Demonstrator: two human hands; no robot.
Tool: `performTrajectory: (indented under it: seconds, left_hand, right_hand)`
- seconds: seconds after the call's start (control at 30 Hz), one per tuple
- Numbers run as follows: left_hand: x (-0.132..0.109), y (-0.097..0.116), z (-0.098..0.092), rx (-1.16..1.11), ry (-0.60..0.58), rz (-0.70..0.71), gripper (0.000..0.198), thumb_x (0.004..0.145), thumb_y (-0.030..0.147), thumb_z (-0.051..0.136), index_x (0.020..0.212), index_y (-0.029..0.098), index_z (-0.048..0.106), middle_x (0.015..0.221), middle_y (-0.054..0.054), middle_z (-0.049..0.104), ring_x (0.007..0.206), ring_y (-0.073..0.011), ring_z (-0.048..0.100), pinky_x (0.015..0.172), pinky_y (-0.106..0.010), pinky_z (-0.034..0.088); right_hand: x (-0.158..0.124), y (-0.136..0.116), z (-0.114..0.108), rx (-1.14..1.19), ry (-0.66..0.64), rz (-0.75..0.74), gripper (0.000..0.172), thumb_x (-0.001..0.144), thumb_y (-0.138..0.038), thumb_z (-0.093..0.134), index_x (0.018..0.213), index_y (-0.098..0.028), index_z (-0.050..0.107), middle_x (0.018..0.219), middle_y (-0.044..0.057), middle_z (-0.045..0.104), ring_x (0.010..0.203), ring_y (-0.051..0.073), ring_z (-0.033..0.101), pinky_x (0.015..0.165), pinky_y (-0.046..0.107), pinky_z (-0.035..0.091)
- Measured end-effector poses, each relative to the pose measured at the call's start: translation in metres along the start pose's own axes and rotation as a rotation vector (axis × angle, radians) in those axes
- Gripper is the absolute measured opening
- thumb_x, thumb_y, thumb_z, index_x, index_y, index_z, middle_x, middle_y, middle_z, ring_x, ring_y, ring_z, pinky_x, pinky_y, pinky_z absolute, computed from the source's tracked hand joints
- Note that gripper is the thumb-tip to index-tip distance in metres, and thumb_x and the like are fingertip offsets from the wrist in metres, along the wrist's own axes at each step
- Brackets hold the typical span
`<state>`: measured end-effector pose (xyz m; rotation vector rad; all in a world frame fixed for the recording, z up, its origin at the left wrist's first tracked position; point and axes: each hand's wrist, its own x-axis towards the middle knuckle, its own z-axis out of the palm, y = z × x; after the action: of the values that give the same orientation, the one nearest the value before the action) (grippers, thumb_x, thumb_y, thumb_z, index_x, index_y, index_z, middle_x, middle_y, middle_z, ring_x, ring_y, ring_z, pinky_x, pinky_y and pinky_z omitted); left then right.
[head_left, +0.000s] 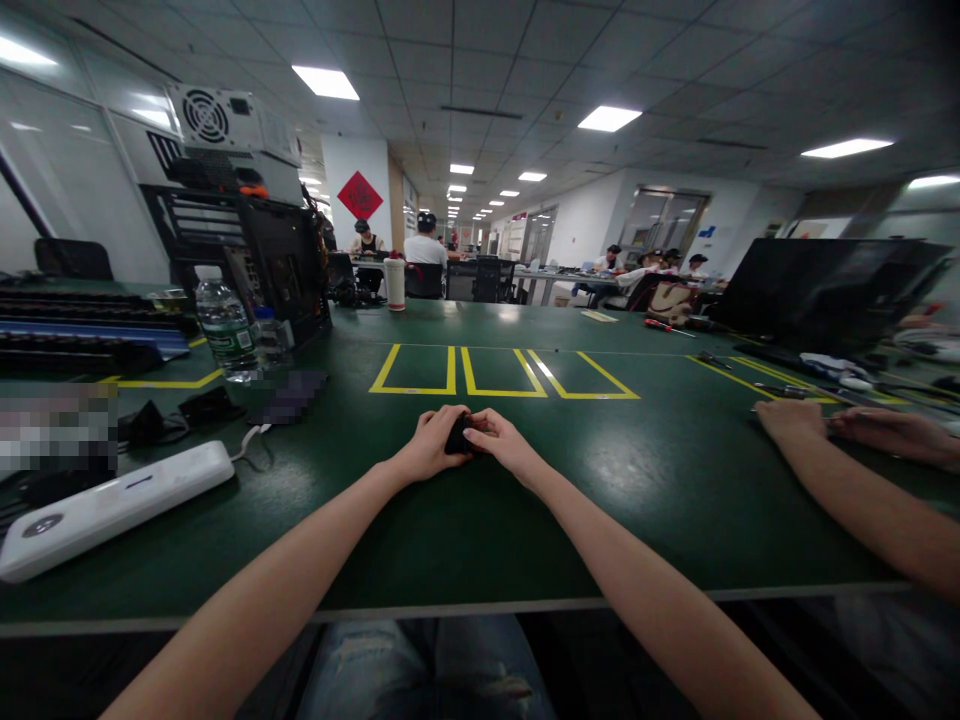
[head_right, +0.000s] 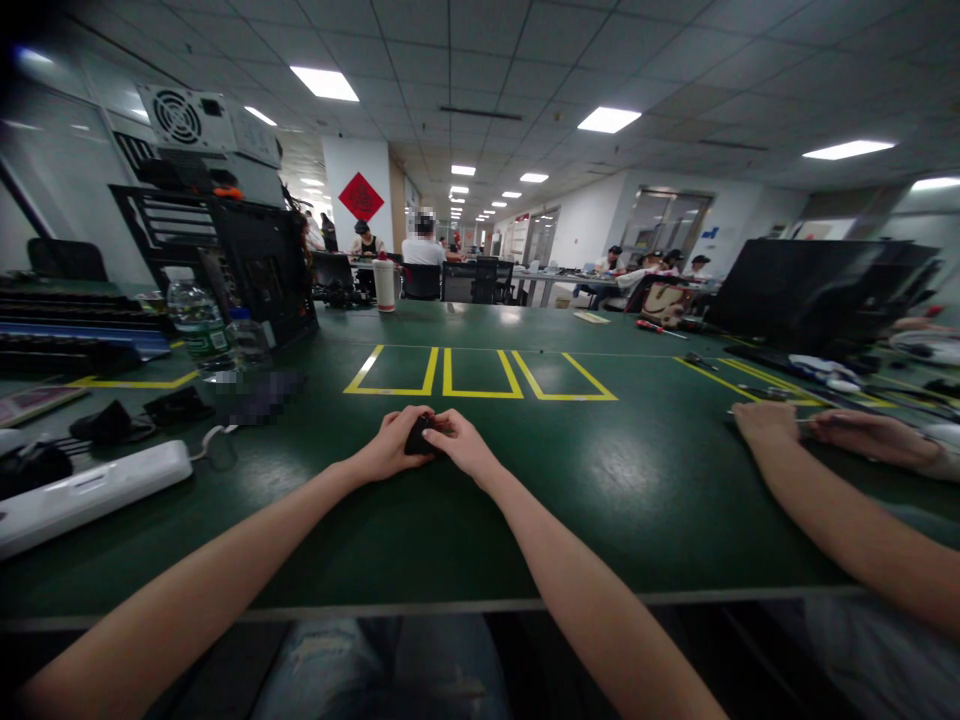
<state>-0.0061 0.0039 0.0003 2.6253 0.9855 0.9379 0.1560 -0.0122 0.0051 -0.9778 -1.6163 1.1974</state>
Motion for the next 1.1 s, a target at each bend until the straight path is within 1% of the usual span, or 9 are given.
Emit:
performTrajectory:
  seconds: [0.13,0.33,0.43,0.57,0.7,0.83,0.93,1.1]
  left_hand:
    - [0.000,-0.001,0.002,0.010,0.014,-0.001,0.056,0.065,0.029,0.060,0.113,0.023,0.031,0.108,-0.005,0.045,0.102,-0.0212,0.044,0.092,-0.040,0.025]
    - [0.001,-0.001,0.001,0.010,0.009,0.012,0.056,0.065,0.028,0.060,0.113,0.023,0.031,0.108,-0.004,0.045,0.103,-0.0206,0.043,0.092,-0.040,0.025]
    - [0.001,-0.001,0.001,0.011,0.012,0.004,0.056,0.064,0.028,0.060,0.112,0.023,0.032,0.108,-0.004,0.045,0.103,-0.0207,0.043,0.092,-0.040,0.025]
    - [0.001,0.000,0.001,0.005,0.007,-0.008,0.056,0.064,0.027,0.060,0.112,0.024,0.032,0.108,-0.004,0.045,0.103,-0.0213,0.043,0.092,-0.041,0.024]
    - [0.000,0.002,-0.001,-0.008,-0.003,-0.007,0.056,0.065,0.026,0.060,0.113,0.024,0.031,0.110,-0.005,0.044,0.105,-0.0215,0.043,0.094,-0.042,0.022]
    - [0.000,0.003,-0.002,-0.009,-0.016,-0.013,0.056,0.066,0.027,0.060,0.113,0.024,0.031,0.110,-0.005,0.045,0.105,-0.0218,0.042,0.093,-0.042,0.023]
    - [0.000,0.002,-0.001,-0.005,-0.010,-0.009,0.055,0.066,0.027,0.059,0.114,0.023,0.031,0.110,-0.005,0.045,0.104,-0.0215,0.043,0.093,-0.041,0.024]
    - [0.001,0.000,0.000,0.001,0.004,-0.006,0.059,0.064,0.029,0.061,0.114,0.023,0.031,0.110,-0.006,0.045,0.105,-0.0221,0.042,0.092,-0.041,0.025]
  right_hand:
    - [-0.003,-0.003,0.000,-0.002,-0.010,-0.043,0.028,0.065,-0.029,0.060,0.087,-0.020,0.046,0.089,0.001,0.054,0.087,0.015,0.052,0.077,0.033,0.042]
    - [-0.004,0.000,0.001,-0.019,0.013,-0.038,0.023,0.072,-0.038,0.050,0.086,-0.021,0.046,0.084,0.001,0.054,0.083,0.015,0.052,0.072,0.032,0.044]
    - [-0.003,0.002,0.002,-0.031,0.027,-0.017,0.025,0.072,-0.038,0.050,0.089,-0.020,0.046,0.085,0.001,0.054,0.083,0.015,0.052,0.072,0.032,0.044]
    - [-0.003,-0.002,0.003,-0.027,0.049,0.039,0.030,0.072,-0.037,0.051,0.095,-0.019,0.046,0.090,0.004,0.054,0.086,0.015,0.052,0.075,0.033,0.044]
    - [-0.005,-0.008,0.004,-0.005,0.053,0.086,0.029,0.072,-0.034,0.053,0.094,-0.017,0.047,0.096,0.006,0.054,0.089,0.016,0.051,0.076,0.034,0.043]
    - [-0.007,-0.009,0.002,-0.015,0.008,0.055,0.024,0.071,-0.033,0.054,0.089,-0.018,0.048,0.092,0.003,0.054,0.088,0.016,0.051,0.077,0.034,0.043]
    - [-0.007,-0.007,0.001,-0.003,-0.010,0.017,0.027,0.068,-0.030,0.058,0.090,-0.020,0.045,0.091,0.001,0.054,0.090,0.016,0.052,0.079,0.035,0.042]
    - [-0.005,-0.003,0.003,0.003,0.022,-0.044,0.022,0.070,-0.034,0.054,0.085,-0.021,0.045,0.084,0.000,0.053,0.084,0.015,0.053,0.075,0.033,0.043]
